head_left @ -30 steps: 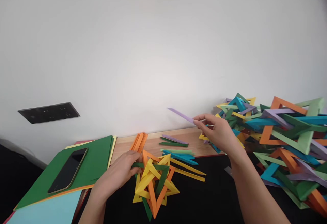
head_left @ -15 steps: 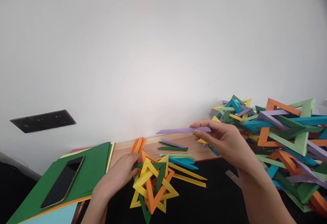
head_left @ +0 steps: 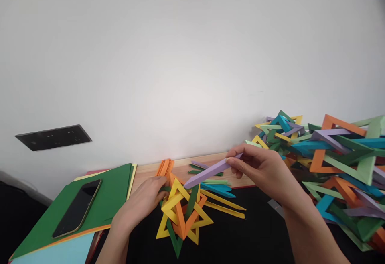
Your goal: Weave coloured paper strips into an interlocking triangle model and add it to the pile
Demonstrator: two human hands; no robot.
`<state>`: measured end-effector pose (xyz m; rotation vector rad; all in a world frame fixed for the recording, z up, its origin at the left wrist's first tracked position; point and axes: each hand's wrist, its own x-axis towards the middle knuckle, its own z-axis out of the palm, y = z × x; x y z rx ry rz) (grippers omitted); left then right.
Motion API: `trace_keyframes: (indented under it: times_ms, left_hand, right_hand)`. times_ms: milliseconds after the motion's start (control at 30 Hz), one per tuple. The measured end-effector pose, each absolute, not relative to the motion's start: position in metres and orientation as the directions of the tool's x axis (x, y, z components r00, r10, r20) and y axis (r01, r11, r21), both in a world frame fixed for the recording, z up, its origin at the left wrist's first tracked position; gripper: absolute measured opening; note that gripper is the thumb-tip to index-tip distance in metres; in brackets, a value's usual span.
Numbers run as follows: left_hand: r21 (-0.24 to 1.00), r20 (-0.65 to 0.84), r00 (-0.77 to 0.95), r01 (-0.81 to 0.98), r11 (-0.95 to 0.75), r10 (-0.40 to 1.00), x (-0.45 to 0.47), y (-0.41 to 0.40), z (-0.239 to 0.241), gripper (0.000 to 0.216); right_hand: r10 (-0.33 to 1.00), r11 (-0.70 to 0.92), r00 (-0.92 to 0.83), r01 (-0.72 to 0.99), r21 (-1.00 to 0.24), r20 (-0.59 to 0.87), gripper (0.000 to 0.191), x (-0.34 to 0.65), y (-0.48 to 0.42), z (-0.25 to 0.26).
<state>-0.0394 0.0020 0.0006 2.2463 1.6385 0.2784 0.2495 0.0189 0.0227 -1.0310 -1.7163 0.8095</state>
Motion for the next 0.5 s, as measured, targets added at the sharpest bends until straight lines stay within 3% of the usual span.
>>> trace_keyframes:
  times_ms: [500]
  left_hand:
    - [0.433, -0.017, 0.323, 0.855, -0.285, 0.946, -0.0379, 0.0019, 0.0007, 0.016]
  right_hand:
    - [0.897, 0.442, -0.22, 0.392, -0.807, 0.384, 0.026, 0.248, 0.021, 0.0224]
